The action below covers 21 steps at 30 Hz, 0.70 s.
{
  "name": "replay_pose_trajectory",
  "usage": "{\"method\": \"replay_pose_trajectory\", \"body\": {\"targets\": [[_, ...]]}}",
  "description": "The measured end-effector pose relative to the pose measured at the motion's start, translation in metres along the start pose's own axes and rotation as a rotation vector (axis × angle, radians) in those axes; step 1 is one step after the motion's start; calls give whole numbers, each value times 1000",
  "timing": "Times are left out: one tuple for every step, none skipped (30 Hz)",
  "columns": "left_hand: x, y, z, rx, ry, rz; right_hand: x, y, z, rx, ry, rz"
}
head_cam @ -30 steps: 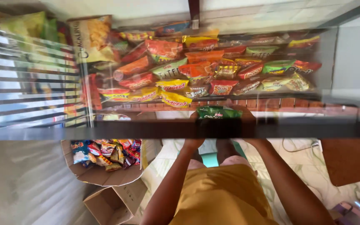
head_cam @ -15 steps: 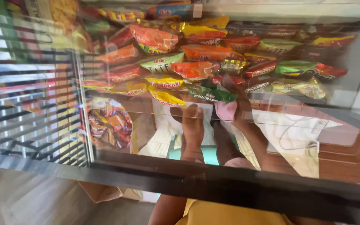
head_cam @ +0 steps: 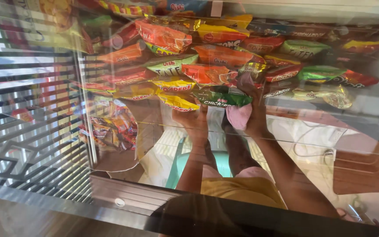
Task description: Clean individual snack bags with a cloth and place them into a display case.
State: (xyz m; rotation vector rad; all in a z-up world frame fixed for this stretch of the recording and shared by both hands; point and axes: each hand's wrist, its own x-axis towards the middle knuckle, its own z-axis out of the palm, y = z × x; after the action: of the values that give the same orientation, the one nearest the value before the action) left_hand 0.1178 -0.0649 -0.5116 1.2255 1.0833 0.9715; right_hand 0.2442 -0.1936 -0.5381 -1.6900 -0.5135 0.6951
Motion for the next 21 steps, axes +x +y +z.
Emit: {"method": "replay_pose_trajectory", "body": {"targets": [[0, -8, -1, -1, 2, -1, 1, 0, -2, 18, 4, 10], [-1, -15, -4, 58, 15, 6, 0, 0, -3, 38, 5, 23], [-3, -21, -7, 117, 28, 12, -1, -1, -4, 57, 6, 37], [-4, -23, -12, 120, 32, 12, -2, -3, -2, 79, 7, 48], [-5, -25, -16, 147, 26, 4, -3, -5, 0, 100, 8, 58], [-4, -27, -17, 170, 16, -2, -2, -8, 1, 120, 14, 65], [-5, -23, -18, 169, 17, 0, 3, -12, 6, 139, 20, 71], [-8, -18, -18, 211, 18, -11, 5, -18, 10, 156, 26, 84], [-12, -13, -19, 253, 20, -22, 6, -24, 13, 173, 33, 96], [-13, -2, -17, 252, 18, -25, 6, -28, 15, 191, 41, 108], [-15, 10, -15, 314, 43, -62, 7, -32, 17, 208, 49, 120], [-15, 21, -12, 375, 69, -94, 9, -35, 19, 227, 56, 127], [-14, 22, -10, 373, 68, -92, 11, -40, 19, 246, 63, 133], [-14, 24, -9, 322, 73, -124, 13, -44, 20, 266, 69, 143], [-14, 26, -7, 271, 78, -156, 14, -49, 20, 285, 74, 152], [-15, 25, -6, 274, 76, -161, 11, -53, 21, 303, 82, 167], [-17, 24, -4, 185, 52, -139, 9, -57, 21, 322, 90, 182], [-15, 23, -2, 95, 30, -110, 10, -61, 21, 342, 95, 191], [-16, 17, -2, 96, 30, -109, 11, -65, 22, 363, 101, 201], [-13, 11, -2, 65, 12, -77, 15, -69, 24, 384, 106, 204], [-11, 5, -1, 34, -6, -44, 19, -73, 25, 404, 112, 208]]}}
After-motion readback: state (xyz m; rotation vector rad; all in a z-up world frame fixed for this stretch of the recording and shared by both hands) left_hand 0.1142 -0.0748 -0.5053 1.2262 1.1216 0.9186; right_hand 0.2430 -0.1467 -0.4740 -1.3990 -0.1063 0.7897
